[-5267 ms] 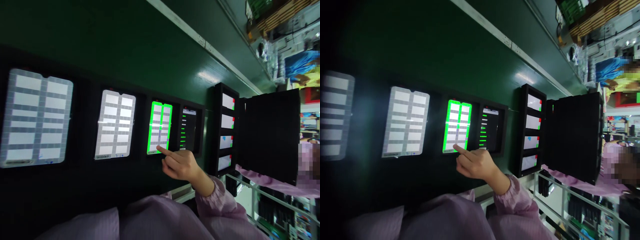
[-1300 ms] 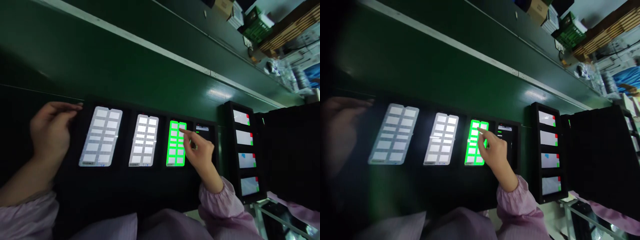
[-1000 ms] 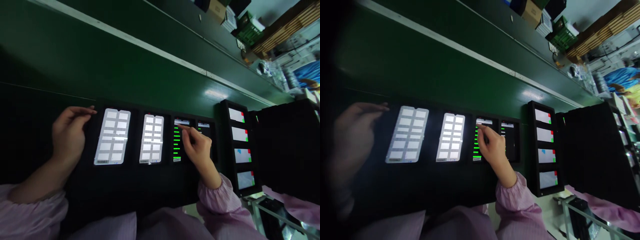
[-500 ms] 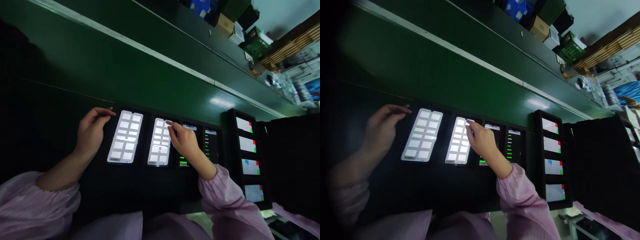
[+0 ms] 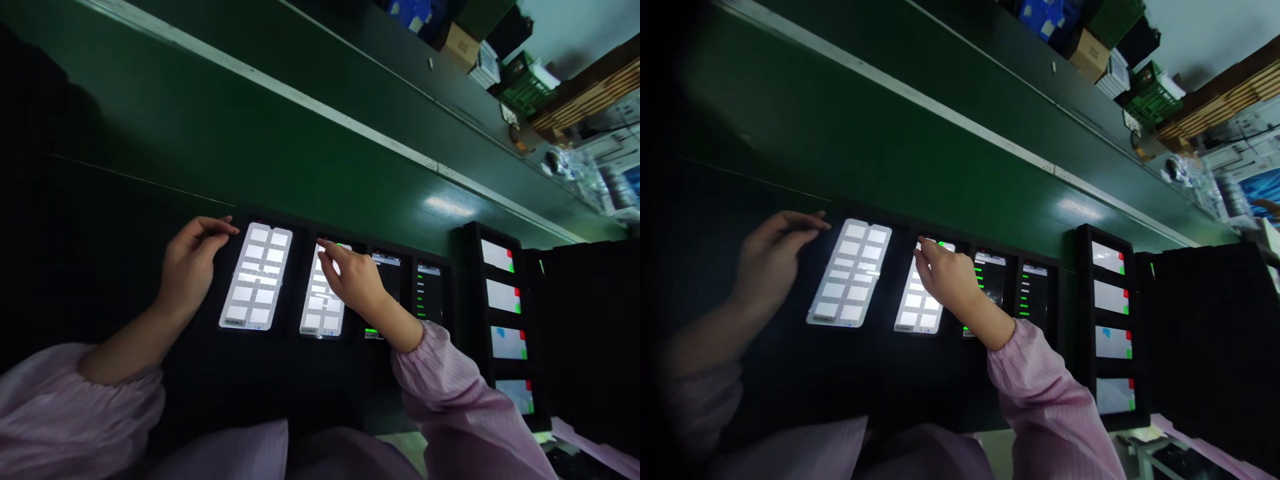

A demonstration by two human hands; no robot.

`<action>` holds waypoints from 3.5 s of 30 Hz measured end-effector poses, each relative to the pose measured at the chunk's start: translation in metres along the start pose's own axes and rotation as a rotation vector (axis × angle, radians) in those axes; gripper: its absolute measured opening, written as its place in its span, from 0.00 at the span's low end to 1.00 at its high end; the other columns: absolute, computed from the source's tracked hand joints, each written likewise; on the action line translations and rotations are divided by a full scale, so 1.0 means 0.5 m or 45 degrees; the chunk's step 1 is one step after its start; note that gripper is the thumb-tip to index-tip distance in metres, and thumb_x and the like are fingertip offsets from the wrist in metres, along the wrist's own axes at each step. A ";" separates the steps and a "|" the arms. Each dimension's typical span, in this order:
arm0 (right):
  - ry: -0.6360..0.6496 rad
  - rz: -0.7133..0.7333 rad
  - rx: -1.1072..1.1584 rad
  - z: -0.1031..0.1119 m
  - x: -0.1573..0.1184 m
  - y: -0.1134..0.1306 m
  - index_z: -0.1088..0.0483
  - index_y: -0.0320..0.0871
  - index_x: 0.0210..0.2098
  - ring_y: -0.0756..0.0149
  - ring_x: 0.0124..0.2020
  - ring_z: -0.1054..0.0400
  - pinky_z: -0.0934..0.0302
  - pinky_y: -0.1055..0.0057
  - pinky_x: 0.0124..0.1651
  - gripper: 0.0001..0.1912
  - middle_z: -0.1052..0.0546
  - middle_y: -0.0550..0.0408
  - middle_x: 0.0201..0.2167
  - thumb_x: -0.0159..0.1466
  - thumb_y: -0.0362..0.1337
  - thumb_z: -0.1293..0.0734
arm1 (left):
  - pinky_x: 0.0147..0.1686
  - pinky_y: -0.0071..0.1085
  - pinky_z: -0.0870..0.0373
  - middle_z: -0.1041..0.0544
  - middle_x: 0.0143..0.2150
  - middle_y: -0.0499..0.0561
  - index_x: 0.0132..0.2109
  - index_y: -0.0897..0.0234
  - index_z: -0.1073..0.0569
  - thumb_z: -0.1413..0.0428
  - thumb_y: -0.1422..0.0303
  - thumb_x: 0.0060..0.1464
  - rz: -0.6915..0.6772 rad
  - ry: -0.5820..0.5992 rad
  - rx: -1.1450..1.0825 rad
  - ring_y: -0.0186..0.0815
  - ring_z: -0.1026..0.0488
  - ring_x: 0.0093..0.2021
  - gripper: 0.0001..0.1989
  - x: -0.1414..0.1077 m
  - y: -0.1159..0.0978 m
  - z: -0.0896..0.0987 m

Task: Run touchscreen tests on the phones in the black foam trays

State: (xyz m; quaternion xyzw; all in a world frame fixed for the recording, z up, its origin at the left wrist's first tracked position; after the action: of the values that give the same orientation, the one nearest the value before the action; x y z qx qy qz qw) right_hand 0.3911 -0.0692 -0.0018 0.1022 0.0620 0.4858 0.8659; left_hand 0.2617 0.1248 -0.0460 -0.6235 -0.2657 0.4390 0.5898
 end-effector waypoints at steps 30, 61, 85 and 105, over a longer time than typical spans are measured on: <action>0.111 0.503 0.120 -0.012 -0.222 0.116 0.28 0.42 0.34 0.75 0.20 0.30 0.43 0.70 0.19 0.21 0.18 0.47 0.55 0.77 0.35 0.48 | 0.77 0.50 0.50 0.23 0.37 0.50 0.30 0.63 0.29 0.46 0.76 0.46 0.098 -0.040 0.158 0.39 0.28 0.59 0.05 -0.015 -0.015 -0.008; -0.092 0.228 0.096 0.042 -0.277 0.039 0.30 0.43 0.28 0.76 0.19 0.30 0.38 0.74 0.21 0.18 0.14 0.53 0.46 0.74 0.32 0.42 | 0.76 0.48 0.47 0.24 0.33 0.49 0.28 0.63 0.29 0.46 0.78 0.43 -0.038 -0.078 0.153 0.37 0.26 0.54 0.05 -0.006 -0.009 -0.009; -0.205 0.158 -0.096 0.036 -0.119 -0.049 0.23 0.39 0.46 0.67 0.38 0.18 0.38 0.73 0.26 0.17 0.15 0.51 0.48 0.77 0.36 0.43 | 0.73 0.48 0.41 0.23 0.34 0.48 0.29 0.62 0.27 0.44 0.75 0.41 -0.036 -0.042 0.094 0.38 0.25 0.53 0.04 0.004 0.009 0.001; -0.203 0.215 -0.078 0.021 -0.048 -0.034 0.22 0.36 0.52 0.66 0.34 0.19 0.39 0.70 0.26 0.22 0.15 0.49 0.48 0.77 0.38 0.46 | 0.74 0.50 0.44 0.22 0.35 0.50 0.27 0.60 0.26 0.44 0.71 0.40 -0.066 0.003 0.080 0.41 0.26 0.54 0.03 0.009 0.001 0.002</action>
State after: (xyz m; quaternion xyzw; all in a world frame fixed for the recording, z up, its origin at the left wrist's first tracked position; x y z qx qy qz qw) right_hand 0.3949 -0.0996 0.0045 0.1188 -0.0309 0.5491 0.8267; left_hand 0.2629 0.1294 -0.0472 -0.5981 -0.2673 0.4309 0.6206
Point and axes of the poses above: each hand's wrist, its own x-axis towards the middle knuckle, its own z-axis out of the back of the hand, y = z × x, the point moved 6 cm from there along x, towards the middle knuckle
